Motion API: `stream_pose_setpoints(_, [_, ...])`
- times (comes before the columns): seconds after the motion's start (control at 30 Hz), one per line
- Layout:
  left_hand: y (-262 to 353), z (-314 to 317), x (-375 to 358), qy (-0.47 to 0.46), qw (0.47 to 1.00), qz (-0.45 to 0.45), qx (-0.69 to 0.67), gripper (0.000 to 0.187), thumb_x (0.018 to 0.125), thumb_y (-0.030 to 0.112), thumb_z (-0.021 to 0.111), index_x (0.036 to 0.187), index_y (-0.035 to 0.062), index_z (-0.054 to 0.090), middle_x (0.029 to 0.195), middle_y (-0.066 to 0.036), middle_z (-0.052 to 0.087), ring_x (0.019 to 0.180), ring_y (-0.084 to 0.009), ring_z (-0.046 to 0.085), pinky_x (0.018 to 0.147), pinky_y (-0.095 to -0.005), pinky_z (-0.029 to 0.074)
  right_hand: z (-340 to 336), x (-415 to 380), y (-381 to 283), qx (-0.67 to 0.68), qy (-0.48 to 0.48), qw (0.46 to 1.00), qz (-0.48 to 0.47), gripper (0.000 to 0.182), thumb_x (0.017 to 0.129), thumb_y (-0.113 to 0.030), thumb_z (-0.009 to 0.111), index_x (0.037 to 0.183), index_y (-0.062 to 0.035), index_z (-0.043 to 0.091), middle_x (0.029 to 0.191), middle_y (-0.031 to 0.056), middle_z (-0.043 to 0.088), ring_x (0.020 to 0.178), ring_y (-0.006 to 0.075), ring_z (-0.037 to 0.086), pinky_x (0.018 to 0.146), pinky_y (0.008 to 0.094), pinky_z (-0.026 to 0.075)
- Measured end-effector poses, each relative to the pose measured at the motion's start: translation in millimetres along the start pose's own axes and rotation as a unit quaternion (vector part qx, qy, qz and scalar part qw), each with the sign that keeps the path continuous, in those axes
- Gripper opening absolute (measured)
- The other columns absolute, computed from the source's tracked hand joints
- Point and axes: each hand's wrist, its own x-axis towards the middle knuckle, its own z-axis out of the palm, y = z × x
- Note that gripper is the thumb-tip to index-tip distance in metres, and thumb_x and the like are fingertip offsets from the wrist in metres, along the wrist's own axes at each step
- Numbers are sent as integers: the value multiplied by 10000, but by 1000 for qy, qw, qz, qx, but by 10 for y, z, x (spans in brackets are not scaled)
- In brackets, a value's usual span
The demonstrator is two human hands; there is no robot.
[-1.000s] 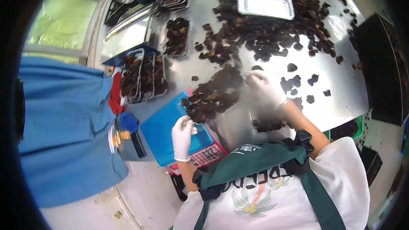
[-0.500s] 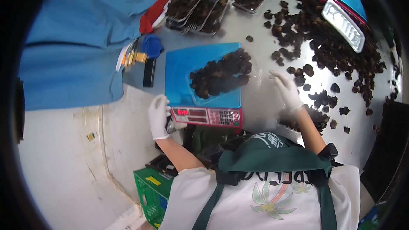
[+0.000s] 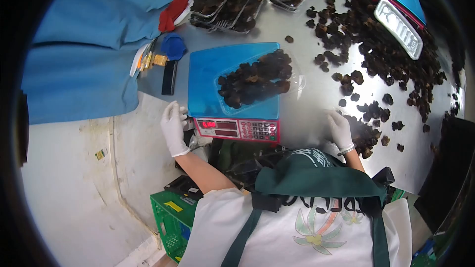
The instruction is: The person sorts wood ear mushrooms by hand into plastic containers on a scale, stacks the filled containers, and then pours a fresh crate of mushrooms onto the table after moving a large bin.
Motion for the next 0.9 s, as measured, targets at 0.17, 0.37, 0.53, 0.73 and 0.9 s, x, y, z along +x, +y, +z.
stream_pose_setpoints(0.17, [43,116,12,-35,999,20,-5,275,899,184,534,1122,25,561,861,-45,614,645,-54,514,540,-175,412,-358,91,-101,-107,176,979,-13,200,864,-65,517,1022,-5,625,902,88,657,809,142,606,756,256,466])
stream_pose_setpoints(0.37, [115,287,-21,-56,997,44,22,285,906,193,511,1129,23,562,893,-56,622,701,-76,531,586,-204,430,-419,664,-194,-286,175,939,-74,499,749,-169,647,1221,-112,499,1183,118,505,1032,270,528,844,356,451])
stream_pose_setpoints(0.53, [191,336,-46,-55,997,50,16,284,908,195,508,1129,24,562,902,-57,621,715,-81,537,603,-211,433,-272,1010,-352,-436,152,887,18,457,727,-234,668,1153,-159,520,1232,145,440,1067,341,475,838,396,460])
stream_pose_setpoints(0.73, [45,326,-15,-41,999,25,10,294,908,230,518,1124,39,573,909,-54,624,708,-74,533,599,-205,432,-387,1093,17,-280,147,942,-113,60,721,-84,617,768,-51,598,893,102,546,901,289,526,761,368,442])
stream_pose_setpoints(0.9, [71,385,16,-38,999,28,3,292,904,229,524,1120,40,578,913,-56,627,714,-83,540,610,-210,438,-373,1040,-420,-190,175,955,-149,75,712,-30,634,780,-35,602,889,109,557,845,282,560,731,341,453])
